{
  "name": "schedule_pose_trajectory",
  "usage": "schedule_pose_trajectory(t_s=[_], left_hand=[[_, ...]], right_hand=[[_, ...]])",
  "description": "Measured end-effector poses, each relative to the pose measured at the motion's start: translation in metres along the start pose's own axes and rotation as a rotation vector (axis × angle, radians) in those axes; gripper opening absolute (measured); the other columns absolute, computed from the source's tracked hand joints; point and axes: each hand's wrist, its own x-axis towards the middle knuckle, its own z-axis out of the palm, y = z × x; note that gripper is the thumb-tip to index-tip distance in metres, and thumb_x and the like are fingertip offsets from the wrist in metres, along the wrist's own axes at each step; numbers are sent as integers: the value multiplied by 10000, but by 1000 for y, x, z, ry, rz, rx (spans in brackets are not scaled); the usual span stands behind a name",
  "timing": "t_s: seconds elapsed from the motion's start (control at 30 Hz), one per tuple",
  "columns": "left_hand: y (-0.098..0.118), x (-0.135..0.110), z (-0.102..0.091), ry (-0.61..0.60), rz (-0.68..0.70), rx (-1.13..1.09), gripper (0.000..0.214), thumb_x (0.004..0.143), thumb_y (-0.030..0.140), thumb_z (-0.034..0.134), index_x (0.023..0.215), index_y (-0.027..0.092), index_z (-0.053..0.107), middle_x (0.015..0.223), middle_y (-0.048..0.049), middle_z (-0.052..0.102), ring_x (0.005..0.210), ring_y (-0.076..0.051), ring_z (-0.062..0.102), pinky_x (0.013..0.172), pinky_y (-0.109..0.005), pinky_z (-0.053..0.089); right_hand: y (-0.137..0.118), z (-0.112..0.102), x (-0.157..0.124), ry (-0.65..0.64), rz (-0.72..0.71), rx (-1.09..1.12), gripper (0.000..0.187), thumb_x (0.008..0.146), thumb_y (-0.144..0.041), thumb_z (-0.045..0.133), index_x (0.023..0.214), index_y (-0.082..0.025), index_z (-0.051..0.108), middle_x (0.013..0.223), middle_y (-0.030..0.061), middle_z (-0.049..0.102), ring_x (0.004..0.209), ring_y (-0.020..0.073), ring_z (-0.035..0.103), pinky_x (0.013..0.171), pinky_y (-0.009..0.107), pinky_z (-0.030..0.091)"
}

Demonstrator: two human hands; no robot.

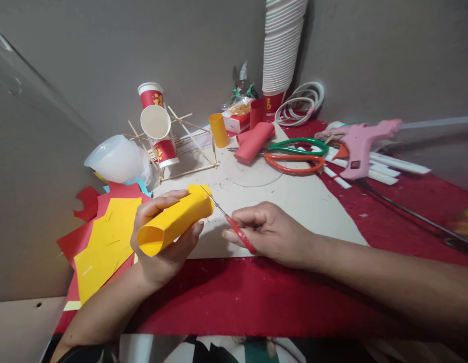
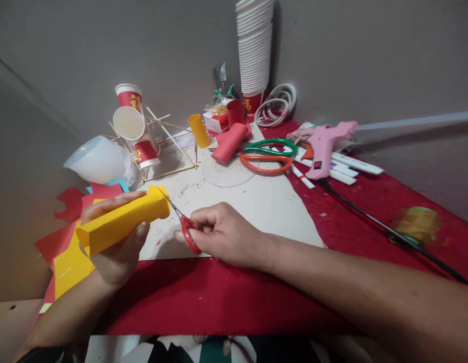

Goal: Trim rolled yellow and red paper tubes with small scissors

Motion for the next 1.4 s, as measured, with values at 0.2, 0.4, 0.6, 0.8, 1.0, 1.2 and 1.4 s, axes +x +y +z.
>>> schedule_pose_trajectory(t_s=[0.2,0.4,0.6,0.8,1.0,1.2,1.4], left_hand=[[0,0,0,5,-14,-9,471,746,130,785,1141,228,549,1121,-62,680,1092,-232,676,991,-488,548],[0,0,0,-6,-13,5,450,754,165,784,1132,233,550,1109,-60,681,1076,-237,680,969,-492,561],[3,2,-2,-43,-30,-24,461,751,153,785,1142,243,559,1121,-52,680,1092,-238,674,966,-482,571],[0,1,-1,-39,-27,-62,494,736,107,786,1156,246,566,1133,-55,680,1094,-231,668,980,-497,559],[0,3,0,-35,-10,-116,529,717,49,775,1169,237,575,1138,-59,679,1095,-214,668,993,-454,554],[6,12,-4,-79,9,-111,449,729,71,769,1120,199,591,1083,-52,686,1068,-214,678,970,-442,565],[8,14,-5,-108,-17,-74,406,756,139,776,1107,213,586,1074,-67,686,1055,-222,678,955,-463,579]], right_hand=[[2,0,-1,-12,-7,23,561,795,-523,654,510,-205,290,505,-71,255,495,62,235,447,221,226],[-1,-2,1,-37,72,52,545,755,-532,681,514,-199,324,516,-70,258,513,64,239,456,223,217],[-2,-4,0,-39,89,53,537,744,-540,676,514,-195,334,528,-64,262,524,68,245,465,224,216],[0,-3,0,-23,66,64,535,767,-523,662,514,-199,319,530,-64,257,527,71,248,472,231,220],[0,-4,0,-26,52,59,522,781,-503,649,512,-200,320,519,-65,268,505,64,256,463,227,219],[-4,-7,1,-110,87,80,504,771,-521,668,532,-190,373,533,-64,279,520,66,265,472,221,227],[-3,-7,1,-115,103,87,511,756,-547,676,540,-188,384,540,-64,286,530,70,271,478,227,228]])
